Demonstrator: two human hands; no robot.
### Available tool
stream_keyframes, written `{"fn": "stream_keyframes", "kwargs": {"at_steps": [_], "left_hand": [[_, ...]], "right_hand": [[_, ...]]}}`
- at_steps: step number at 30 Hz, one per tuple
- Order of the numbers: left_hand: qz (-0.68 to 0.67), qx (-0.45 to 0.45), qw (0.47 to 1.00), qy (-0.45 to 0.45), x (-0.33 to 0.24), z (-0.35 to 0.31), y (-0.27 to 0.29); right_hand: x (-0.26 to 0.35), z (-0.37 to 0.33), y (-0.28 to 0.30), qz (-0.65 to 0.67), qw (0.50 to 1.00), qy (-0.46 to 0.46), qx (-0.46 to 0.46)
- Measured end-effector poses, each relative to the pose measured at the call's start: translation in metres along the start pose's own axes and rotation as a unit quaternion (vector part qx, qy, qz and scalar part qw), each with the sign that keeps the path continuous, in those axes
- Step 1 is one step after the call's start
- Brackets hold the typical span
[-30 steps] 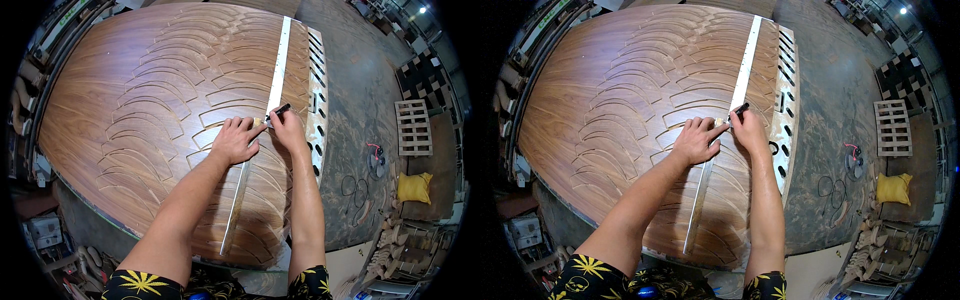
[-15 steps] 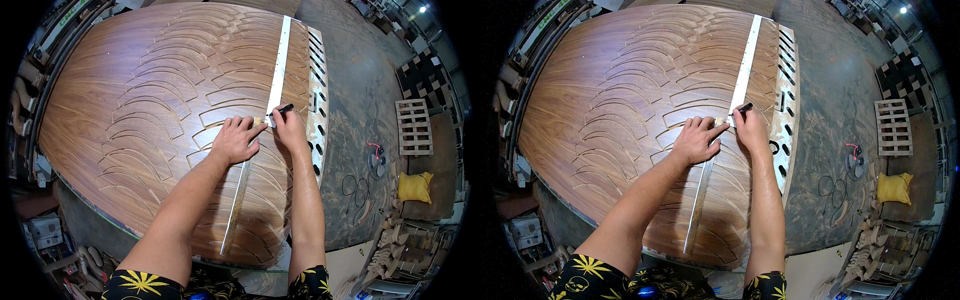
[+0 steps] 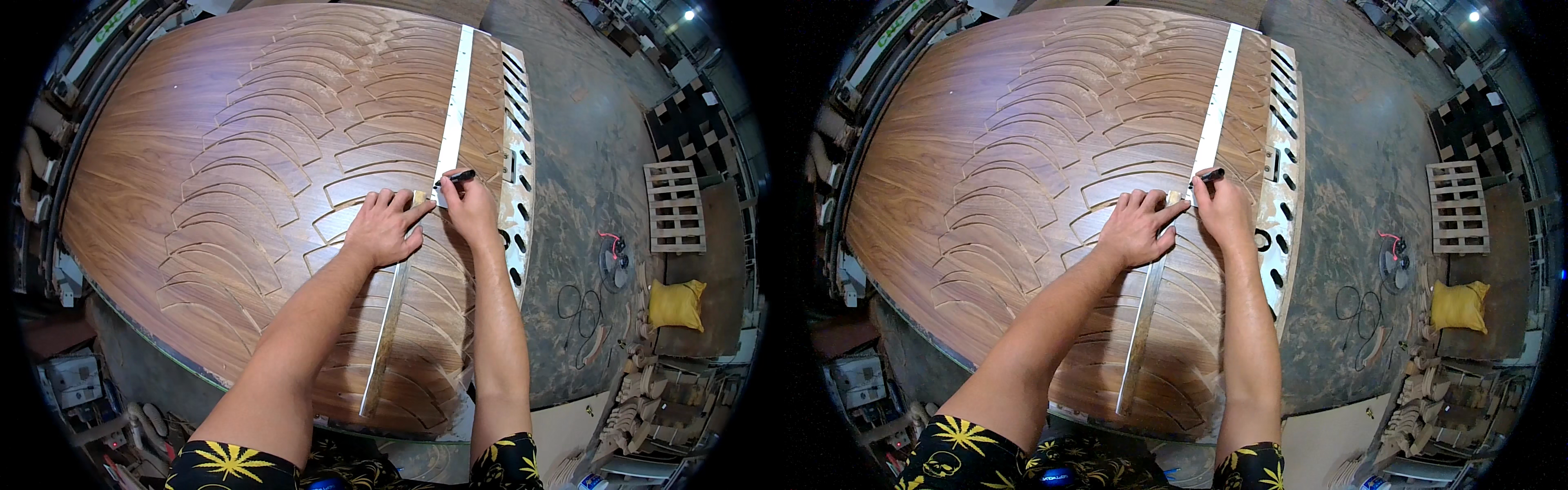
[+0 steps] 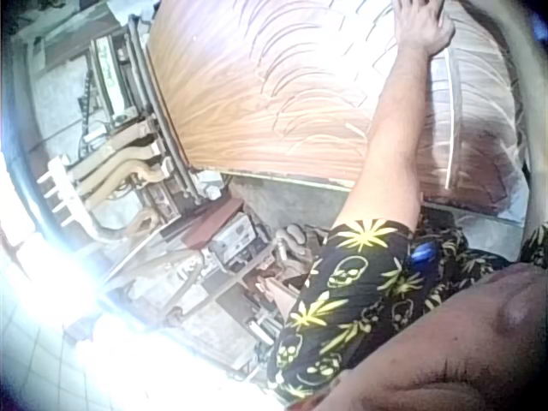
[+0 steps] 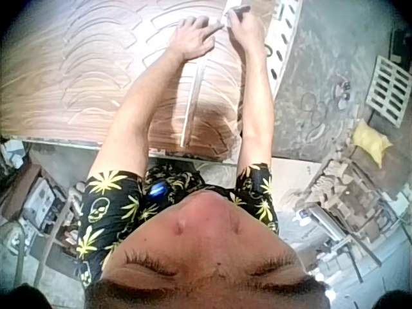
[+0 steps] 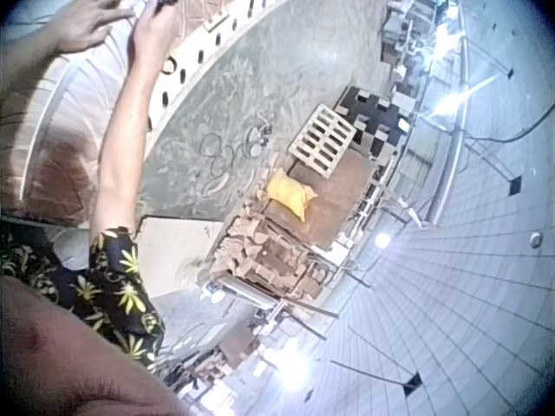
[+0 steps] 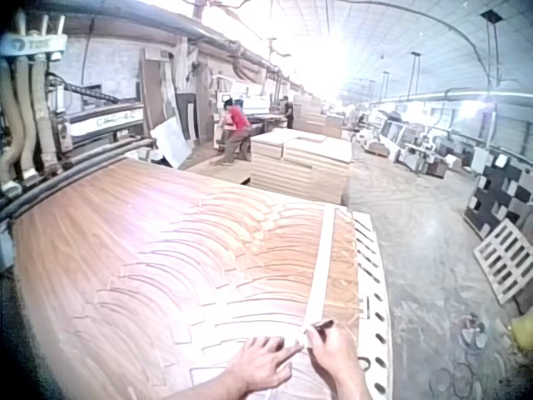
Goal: The person uses a straightedge and a marker to measure and mark wood panels on a workbench.
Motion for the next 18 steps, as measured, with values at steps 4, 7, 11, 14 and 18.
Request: {"fn": "stream_keyframes", "kwargs": {"at_steps": [4,7,11,14,18], "left_hand": [[0.001,-0.011,1.0,-0.006,-0.001,0.0,0.0],[-0.002,0.0,1.0,-0.002,-0.001,0.0,0.001],[-0.007,-0.007,1.0,0.0,0.0,-0.001,0.001],[-0.009,-0.016,1.0,-0.002,-0.002,0.001,0.0],[-0.006,-0.031,0.999,0.0,-0.001,-0.001,-0.001]], "right_hand": [[0.0,-0.001,0.001,-0.001,1.0,0.018,-0.009],[0.007,-0.006,0.011,0.094,0.994,0.015,-0.047],[0.022,-0.02,0.035,0.164,0.984,0.03,-0.064],[0.029,-0.04,0.046,0.153,0.982,0.074,-0.078],[0.035,-0.096,0.042,0.125,0.987,0.07,-0.075]]}}
Point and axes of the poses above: each hand's wrist, its own z-axis towards the middle knuckle, its own y-axis out of the back of the hand, x = y × z, the point moved 3 cm from there along z, towards the middle knuckle, and after that the axes turned 5 degrees about -y, right-handed, at the moved point
